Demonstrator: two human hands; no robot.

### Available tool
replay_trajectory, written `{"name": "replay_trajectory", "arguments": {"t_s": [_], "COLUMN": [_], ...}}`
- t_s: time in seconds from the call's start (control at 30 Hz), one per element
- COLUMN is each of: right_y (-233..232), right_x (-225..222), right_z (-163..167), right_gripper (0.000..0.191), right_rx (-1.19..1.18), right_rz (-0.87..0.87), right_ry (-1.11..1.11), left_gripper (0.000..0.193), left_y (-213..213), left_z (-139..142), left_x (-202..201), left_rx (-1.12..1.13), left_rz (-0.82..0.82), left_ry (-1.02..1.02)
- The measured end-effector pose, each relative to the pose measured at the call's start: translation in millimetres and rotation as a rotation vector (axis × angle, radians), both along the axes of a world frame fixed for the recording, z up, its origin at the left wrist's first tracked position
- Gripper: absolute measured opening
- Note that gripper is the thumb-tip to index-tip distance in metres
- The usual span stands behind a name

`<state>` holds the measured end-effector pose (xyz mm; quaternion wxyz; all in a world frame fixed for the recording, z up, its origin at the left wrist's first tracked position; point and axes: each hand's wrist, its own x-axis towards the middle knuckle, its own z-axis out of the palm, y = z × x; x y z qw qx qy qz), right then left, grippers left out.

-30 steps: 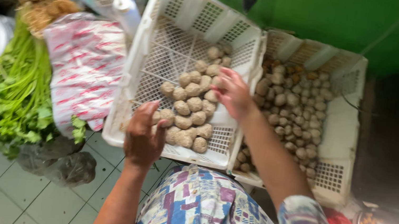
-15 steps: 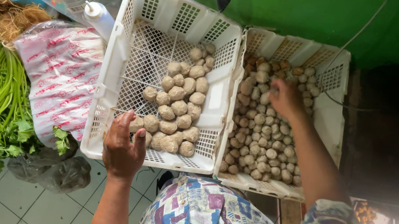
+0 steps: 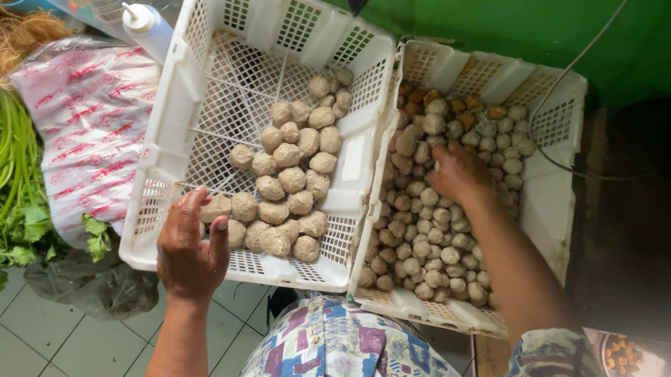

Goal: The person picks round meatballs one at a time from a full plastic crate and places them into an adjacent crate, occasionally placing some into a plastic bag. They continue transferring the balls between the crates for the rest of the clip.

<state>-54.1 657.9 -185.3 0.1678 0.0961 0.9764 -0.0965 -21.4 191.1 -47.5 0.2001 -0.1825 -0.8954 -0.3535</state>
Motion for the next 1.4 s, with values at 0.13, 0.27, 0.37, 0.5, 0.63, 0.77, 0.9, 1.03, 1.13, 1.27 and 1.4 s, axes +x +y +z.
{"name": "replay_trajectory", "arguments": {"t_s": [0.13,0.27,0.37,0.5,0.63,0.77,0.9,1.03,1.13,1.27,1.4], "right_y": [9,-10,-59,-154,-228,-219,-106,-15,-15,-50,-76], "right_x": [-8,-9,-12,-60,-99,-92,-68,-63,-65,-66,-47], "right_z": [15,46,65,72,68,72,76,55,28,15,31], "right_gripper": [0.051,0.041,0.035,0.031,0.042,0.047,0.019,0.052,0.078,0.081,0.075], "right_rx": [-0.285,-1.45,-1.993,-2.01,-1.877,-1.56,-0.935,-0.306,-0.258,-0.293,-0.143], "right_rz": [-0.16,-0.463,-0.371,-0.394,-0.464,-0.288,-0.357,-0.153,-0.055,-0.2,-0.057], "right_ry": [0.036,0.23,0.087,-0.139,-0.063,0.148,0.704,0.611,0.427,0.339,0.381], "left_gripper": [0.047,0.049,0.049,0.05,0.049,0.053,0.056,0.055,0.055,0.053,0.052], "left_y": [-1,1,0,-2,-2,-3,-3,-2,-1,-3,-4], "left_z": [-3,-4,-4,-2,-2,-4,-6,-7,-7,-7,-10], "left_x": [-2,-2,-1,0,0,1,1,0,0,1,0], "left_rx": [-0.031,-0.016,-0.012,-0.012,-0.005,0.038,0.019,0.007,-0.016,-0.029,-0.069], "left_rz": [0.017,0.021,0.0,-0.007,0.007,-0.007,0.014,0.021,0.035,0.016,0.01], "left_ry": [0.044,0.036,0.041,0.029,0.066,0.083,0.082,0.071,0.066,0.056,0.077]}}
